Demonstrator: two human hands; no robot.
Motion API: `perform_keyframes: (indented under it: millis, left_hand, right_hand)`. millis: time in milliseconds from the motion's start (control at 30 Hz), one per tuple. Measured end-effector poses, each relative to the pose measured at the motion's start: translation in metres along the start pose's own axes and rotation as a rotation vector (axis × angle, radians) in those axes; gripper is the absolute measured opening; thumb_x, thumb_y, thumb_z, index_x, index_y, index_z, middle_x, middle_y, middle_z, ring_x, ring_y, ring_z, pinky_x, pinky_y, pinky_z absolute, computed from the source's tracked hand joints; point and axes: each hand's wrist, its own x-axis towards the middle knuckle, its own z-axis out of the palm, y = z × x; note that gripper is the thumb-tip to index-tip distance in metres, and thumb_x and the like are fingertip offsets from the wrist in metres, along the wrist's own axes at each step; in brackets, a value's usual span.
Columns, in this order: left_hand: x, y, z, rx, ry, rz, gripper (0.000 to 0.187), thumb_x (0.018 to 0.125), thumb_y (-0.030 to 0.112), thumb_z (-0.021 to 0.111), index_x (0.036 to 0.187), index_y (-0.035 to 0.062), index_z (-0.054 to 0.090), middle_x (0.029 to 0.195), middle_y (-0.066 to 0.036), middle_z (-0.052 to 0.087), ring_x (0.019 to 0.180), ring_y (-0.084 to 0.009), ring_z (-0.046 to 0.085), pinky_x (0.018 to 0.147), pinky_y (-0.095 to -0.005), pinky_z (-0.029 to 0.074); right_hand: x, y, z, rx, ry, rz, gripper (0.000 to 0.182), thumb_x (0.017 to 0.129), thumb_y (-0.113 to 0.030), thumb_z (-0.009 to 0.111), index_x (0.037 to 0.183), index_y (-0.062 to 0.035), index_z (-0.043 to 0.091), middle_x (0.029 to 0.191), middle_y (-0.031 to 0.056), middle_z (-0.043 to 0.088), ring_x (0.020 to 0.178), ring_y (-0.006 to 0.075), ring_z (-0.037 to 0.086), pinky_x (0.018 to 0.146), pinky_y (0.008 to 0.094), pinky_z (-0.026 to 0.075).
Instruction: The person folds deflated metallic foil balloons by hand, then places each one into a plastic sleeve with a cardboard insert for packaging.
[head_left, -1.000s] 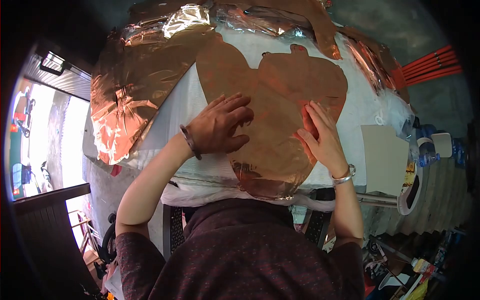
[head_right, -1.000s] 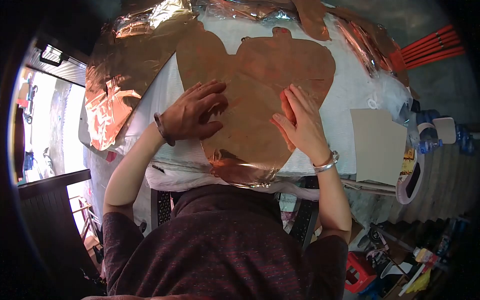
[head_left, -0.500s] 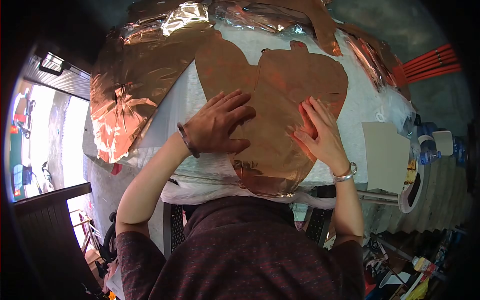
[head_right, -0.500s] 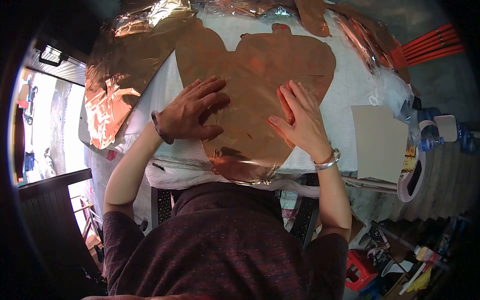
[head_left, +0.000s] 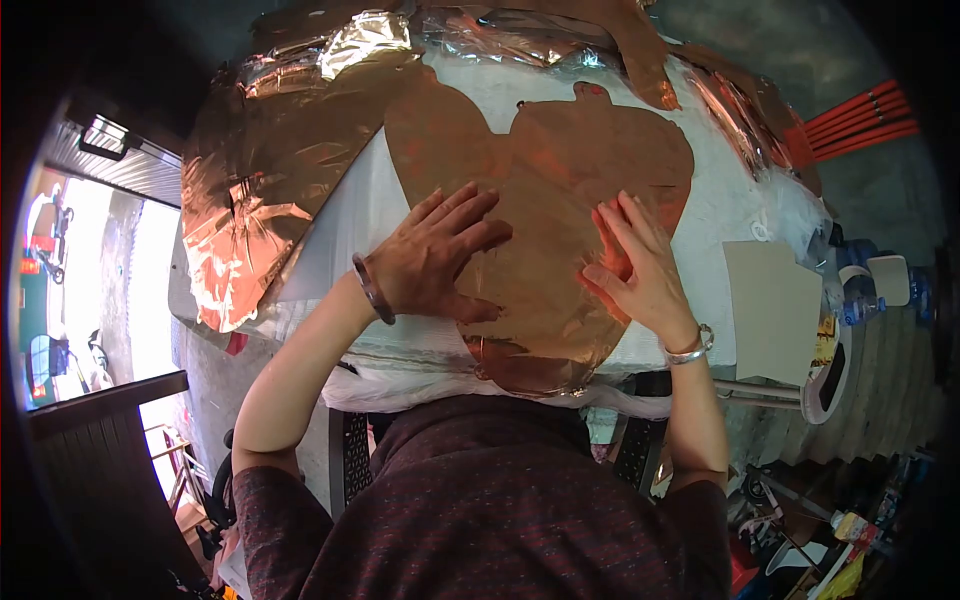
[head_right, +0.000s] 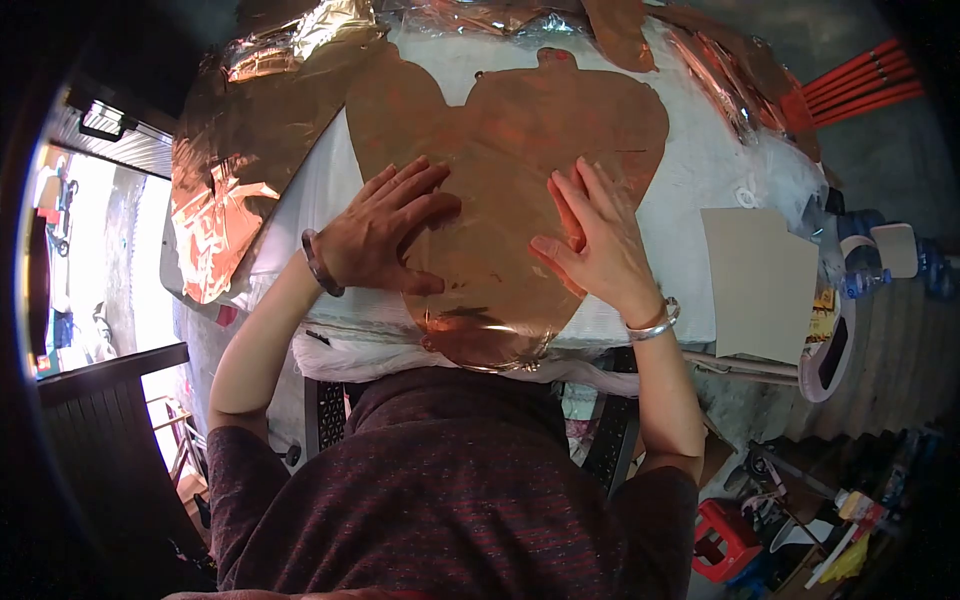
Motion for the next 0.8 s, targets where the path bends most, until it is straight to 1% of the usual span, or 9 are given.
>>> perform_keyframes:
  millis: [67,167,233,333,367,433,667,733,800]
  left_hand:
    - [0.002,-0.001,-0.003,0.012,0.000,0.003,0.082,0.065,0.053,0.077,0.131,0.0134,0.048,0.147,-0.019,0.036,0.139,-0.0388,0.029,0.111,-0.0560,0.025]
    - [0.007,-0.007,-0.006,-0.039,-0.017,0.004,0.078,0.070,0.055,0.075,0.130,0.0116,0.049,0.144,-0.019,0.039,0.138,-0.0387,0.031,0.112,-0.0526,0.025]
    - [0.016,-0.020,-0.004,-0.110,0.086,-0.042,0.077,0.073,0.054,0.074,0.129,0.0078,0.048,0.141,-0.018,0.041,0.137,-0.0390,0.032,0.111,-0.0496,0.028]
    - [0.036,-0.037,-0.001,-0.116,0.142,-0.064,0.073,0.077,0.053,0.071,0.128,0.0050,0.048,0.139,-0.018,0.044,0.135,-0.0390,0.034,0.109,-0.0470,0.031]
    - [0.037,-0.039,0.001,-0.114,0.147,-0.062,0.073,0.077,0.053,0.071,0.128,0.0050,0.048,0.139,-0.018,0.044,0.135,-0.0390,0.034,0.109,-0.0470,0.031]
    - [0.041,-0.040,0.003,0.022,0.150,-0.013,0.075,0.078,0.048,0.072,0.131,0.0030,0.048,0.138,-0.019,0.045,0.131,-0.0399,0.040,0.106,-0.0474,0.035]
    - [0.038,-0.036,0.005,0.064,0.168,0.006,0.074,0.078,0.050,0.071,0.132,0.0043,0.048,0.138,-0.020,0.045,0.132,-0.0400,0.039,0.107,-0.0479,0.035]
    - [0.038,-0.036,0.006,0.065,0.147,-0.009,0.073,0.081,0.056,0.065,0.131,0.0055,0.048,0.139,-0.019,0.044,0.134,-0.0387,0.036,0.109,-0.0467,0.031]
    - [0.038,-0.037,0.006,0.075,0.151,-0.007,0.074,0.081,0.056,0.065,0.132,0.0053,0.048,0.139,-0.019,0.044,0.134,-0.0385,0.036,0.109,-0.0467,0.031]
  right_hand:
    - [0.001,-0.002,-0.001,-0.037,0.000,-0.008,0.073,0.082,-0.044,0.070,0.140,-0.0082,0.045,0.151,0.0189,0.033,0.140,0.0373,0.028,0.113,0.0461,0.024]
    - [0.000,-0.001,-0.001,-0.047,-0.014,-0.011,0.073,0.081,-0.046,0.069,0.140,-0.0082,0.046,0.150,0.0188,0.033,0.140,0.0377,0.029,0.113,0.0464,0.024]
    - [0.000,-0.002,0.000,-0.052,-0.018,-0.011,0.073,0.081,-0.046,0.069,0.140,-0.0080,0.046,0.150,0.0186,0.033,0.140,0.0377,0.028,0.114,0.0463,0.023]
    - [0.001,-0.003,-0.001,-0.054,-0.035,-0.005,0.073,0.081,-0.045,0.069,0.139,-0.0077,0.047,0.150,0.0185,0.033,0.140,0.0373,0.028,0.114,0.0461,0.023]
    - [0.001,-0.003,-0.002,-0.058,-0.032,-0.008,0.073,0.081,-0.045,0.069,0.139,-0.0077,0.047,0.150,0.0185,0.033,0.140,0.0373,0.028,0.114,0.0461,0.023]
    - [0.001,-0.003,-0.002,-0.046,-0.037,0.001,0.072,0.082,-0.044,0.070,0.139,-0.0075,0.047,0.150,0.0185,0.033,0.140,0.0367,0.028,0.114,0.0462,0.023]
    - [0.002,-0.005,-0.003,-0.046,-0.065,0.000,0.072,0.081,-0.045,0.069,0.139,-0.0072,0.047,0.151,0.0165,0.034,0.141,0.0360,0.027,0.113,0.0480,0.022]
    - [0.001,-0.006,-0.004,-0.051,-0.065,-0.002,0.070,0.083,-0.044,0.067,0.139,-0.0076,0.047,0.150,0.0139,0.036,0.141,0.0349,0.028,0.114,0.0482,0.020]
    - [0.001,-0.006,-0.004,-0.059,-0.076,-0.018,0.068,0.084,-0.044,0.066,0.139,-0.0077,0.047,0.150,0.0132,0.038,0.141,0.0344,0.028,0.115,0.0480,0.019]
